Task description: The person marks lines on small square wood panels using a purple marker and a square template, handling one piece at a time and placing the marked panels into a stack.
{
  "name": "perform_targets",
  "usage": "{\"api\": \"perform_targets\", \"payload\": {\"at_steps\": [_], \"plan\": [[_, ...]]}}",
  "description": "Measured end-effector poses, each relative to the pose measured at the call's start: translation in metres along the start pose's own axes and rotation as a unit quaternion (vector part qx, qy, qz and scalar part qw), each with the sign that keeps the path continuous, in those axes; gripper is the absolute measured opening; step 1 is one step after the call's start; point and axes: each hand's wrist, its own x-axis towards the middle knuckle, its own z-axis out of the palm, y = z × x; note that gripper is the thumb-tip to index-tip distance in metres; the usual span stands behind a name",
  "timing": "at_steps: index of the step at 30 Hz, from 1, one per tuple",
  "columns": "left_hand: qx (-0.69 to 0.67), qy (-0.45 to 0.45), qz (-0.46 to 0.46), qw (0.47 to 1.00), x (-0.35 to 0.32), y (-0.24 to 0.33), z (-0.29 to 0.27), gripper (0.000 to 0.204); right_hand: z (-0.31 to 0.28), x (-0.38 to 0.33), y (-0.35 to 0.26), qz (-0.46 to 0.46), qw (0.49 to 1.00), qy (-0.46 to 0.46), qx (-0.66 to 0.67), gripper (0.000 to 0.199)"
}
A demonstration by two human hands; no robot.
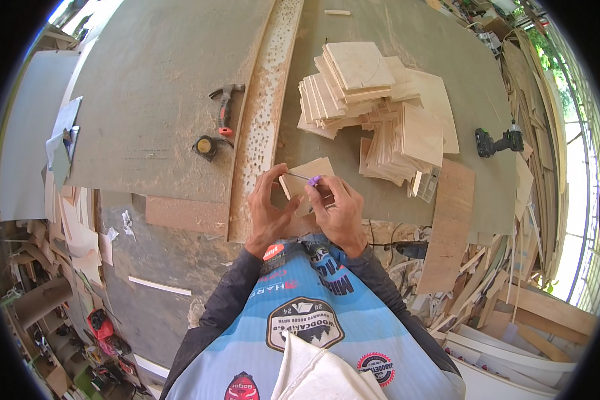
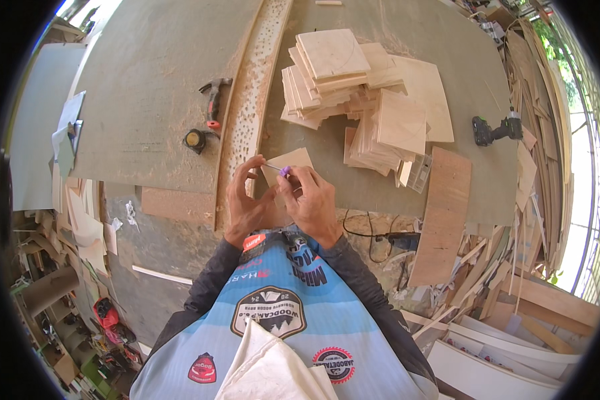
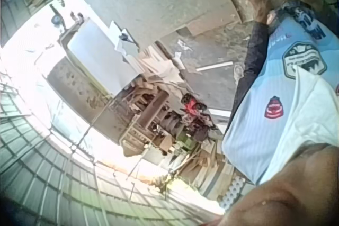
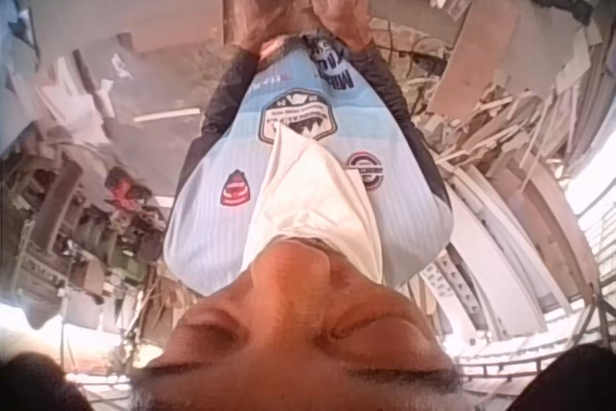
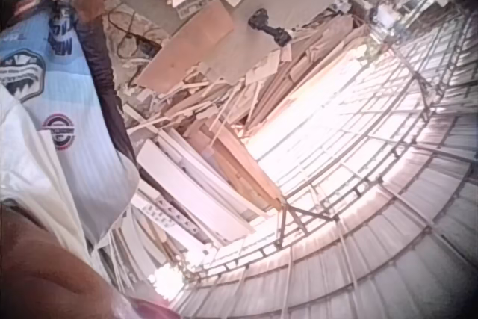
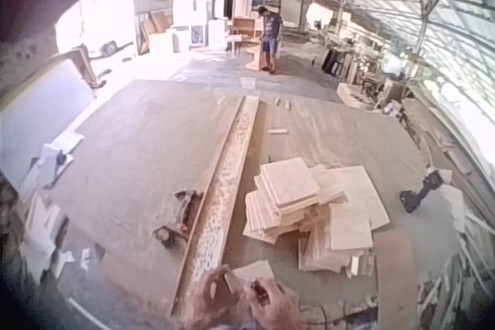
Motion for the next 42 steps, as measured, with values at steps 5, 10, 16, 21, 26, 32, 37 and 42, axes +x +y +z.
{"api": "perform_targets", "payload": {"at_steps": [5,10,16,21,26,32,37,42], "plan": [[-0.001,0.002,0.007,1.000,0.000,0.000,-0.001,0.072,0.001,0.000,0.000,-0.008,1.000,-0.002,-0.012,0.016],[0.000,-0.003,-0.015,1.000,0.000,0.007,-0.003,0.068,0.005,-0.002,-0.004,-0.002,1.000,-0.012,-0.002,0.016],[-0.003,-0.006,-0.027,1.000,0.001,0.011,-0.002,0.065,0.010,-0.008,0.000,0.015,1.000,-0.002,0.022,0.017],[0.000,-0.002,-0.019,1.000,0.000,0.009,-0.001,0.065,0.012,-0.013,0.002,-0.002,1.000,0.004,-0.003,0.018],[0.003,-0.003,-0.016,1.000,0.000,0.009,-0.001,0.065,0.011,-0.014,-0.007,0.013,1.000,0.011,-0.013,0.018],[0.000,-0.003,-0.015,1.000,0.000,0.007,0.000,0.065,0.014,-0.015,-0.002,-0.014,0.999,0.022,-0.023,0.017],[-0.003,-0.007,-0.016,1.000,0.000,0.007,-0.001,0.065,0.013,-0.016,0.001,-0.045,0.997,0.007,-0.068,0.017],[0.004,-0.008,-0.015,1.000,0.000,0.007,-0.001,0.066,0.014,-0.016,-0.004,-0.010,1.000,0.022,-0.020,0.017]]}}
